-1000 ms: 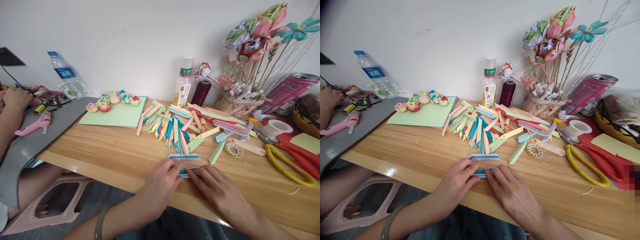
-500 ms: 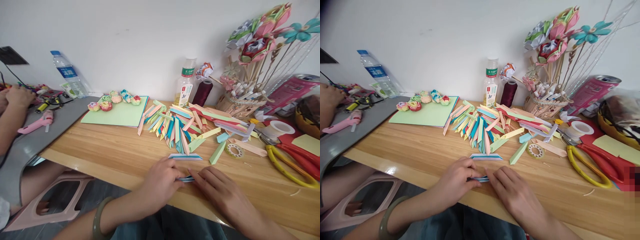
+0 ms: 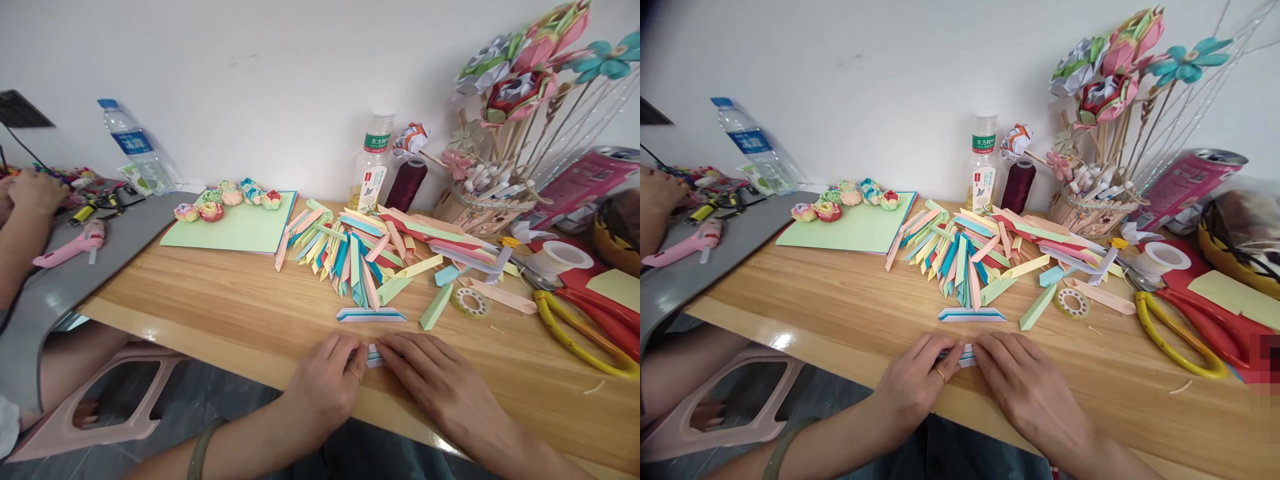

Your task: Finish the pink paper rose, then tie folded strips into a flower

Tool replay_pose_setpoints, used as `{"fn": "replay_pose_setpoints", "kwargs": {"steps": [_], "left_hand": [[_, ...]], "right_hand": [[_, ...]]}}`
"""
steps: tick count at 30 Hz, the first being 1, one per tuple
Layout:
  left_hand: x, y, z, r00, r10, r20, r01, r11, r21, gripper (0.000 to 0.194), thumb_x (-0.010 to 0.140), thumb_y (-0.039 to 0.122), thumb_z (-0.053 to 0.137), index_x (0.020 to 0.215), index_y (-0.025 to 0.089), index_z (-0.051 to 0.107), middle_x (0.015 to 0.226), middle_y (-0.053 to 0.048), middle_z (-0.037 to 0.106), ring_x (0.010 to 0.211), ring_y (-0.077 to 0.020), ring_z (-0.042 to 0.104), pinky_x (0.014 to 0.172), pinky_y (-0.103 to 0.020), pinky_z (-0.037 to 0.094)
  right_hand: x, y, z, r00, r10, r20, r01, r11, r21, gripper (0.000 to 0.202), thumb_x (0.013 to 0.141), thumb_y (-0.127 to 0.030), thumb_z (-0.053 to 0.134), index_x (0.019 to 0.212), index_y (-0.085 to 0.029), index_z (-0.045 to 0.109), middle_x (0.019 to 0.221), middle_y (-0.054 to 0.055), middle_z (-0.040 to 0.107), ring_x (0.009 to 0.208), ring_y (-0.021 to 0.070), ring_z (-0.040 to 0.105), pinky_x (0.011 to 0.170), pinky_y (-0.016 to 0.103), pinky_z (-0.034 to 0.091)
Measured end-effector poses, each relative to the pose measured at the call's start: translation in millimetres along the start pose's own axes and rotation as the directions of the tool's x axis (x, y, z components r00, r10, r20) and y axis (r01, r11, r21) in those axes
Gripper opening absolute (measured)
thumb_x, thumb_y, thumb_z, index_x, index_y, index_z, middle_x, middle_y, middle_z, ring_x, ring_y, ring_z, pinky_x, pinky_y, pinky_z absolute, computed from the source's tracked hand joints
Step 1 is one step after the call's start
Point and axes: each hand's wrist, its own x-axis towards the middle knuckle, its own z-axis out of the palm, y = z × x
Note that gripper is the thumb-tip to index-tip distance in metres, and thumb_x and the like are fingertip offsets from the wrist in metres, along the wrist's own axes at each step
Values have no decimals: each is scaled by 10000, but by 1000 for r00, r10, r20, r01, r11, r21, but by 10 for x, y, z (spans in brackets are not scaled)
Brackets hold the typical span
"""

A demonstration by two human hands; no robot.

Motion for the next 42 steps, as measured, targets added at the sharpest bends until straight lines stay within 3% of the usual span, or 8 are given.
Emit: {"fn": "replay_pose_setpoints", "kwargs": {"steps": [4,10,22,28,35,39,42], "left_hand": [[20,-10,-42,1000,13,-19,-13,1000,-17,236,812,131,475,1032,101,554,804,-70,609,745,-147,554,604,-251,492],[36,-19,-82,1000,24,-1,-24,995,-93,214,831,148,449,1003,92,563,710,-51,597,667,-121,545,582,-234,494],[-2,-7,-89,998,47,-47,-50,997,-52,202,820,146,470,998,102,555,709,-47,575,647,-119,530,525,-221,454],[15,0,-112,998,-44,39,48,991,-122,159,821,174,467,933,123,568,752,-47,593,702,-138,543,601,-253,485],[164,-118,-294,930,-73,360,177,948,-266,210,793,294,519,949,166,577,893,-39,598,857,-167,539,757,-309,482],[196,-145,-328,916,-77,395,215,923,-320,351,779,391,511,1042,162,549,975,-54,594,938,-172,521,836,-320,448],[225,-154,-348,916,-60,396,226,894,-388,320,823,372,448,1062,184,549,998,-37,602,962,-150,513,871,-298,421]], "right_hand": [[-18,4,36,990,77,119,-89,991,103,368,919,-190,228,1084,-116,549,935,123,601,870,208,539,716,388,493],[-62,-11,74,989,108,101,-126,973,194,344,922,-195,242,1113,-134,521,935,112,577,884,197,515,752,391,471],[-25,-22,36,982,50,183,-69,993,98,341,905,-175,240,1094,-130,521,882,106,536,810,206,500,701,383,470],[10,-40,32,988,29,154,-37,998,46,400,911,-167,178,948,-113,572,792,97,543,732,207,510,614,359,472],[-5,-44,20,991,22,128,-28,999,43,385,920,-191,184,1017,-114,549,855,104,572,794,211,530,673,370,476],[-30,-58,0,998,11,58,-10,1000,-12,363,919,-181,203,1036,-110,539,929,114,587,863,216,531,708,363,473],[-37,-71,-11,1000,-11,18,12,998,-54,344,912,-153,224,1018,-103,548,906,104,605,836,208,542,699,345,475]]}}
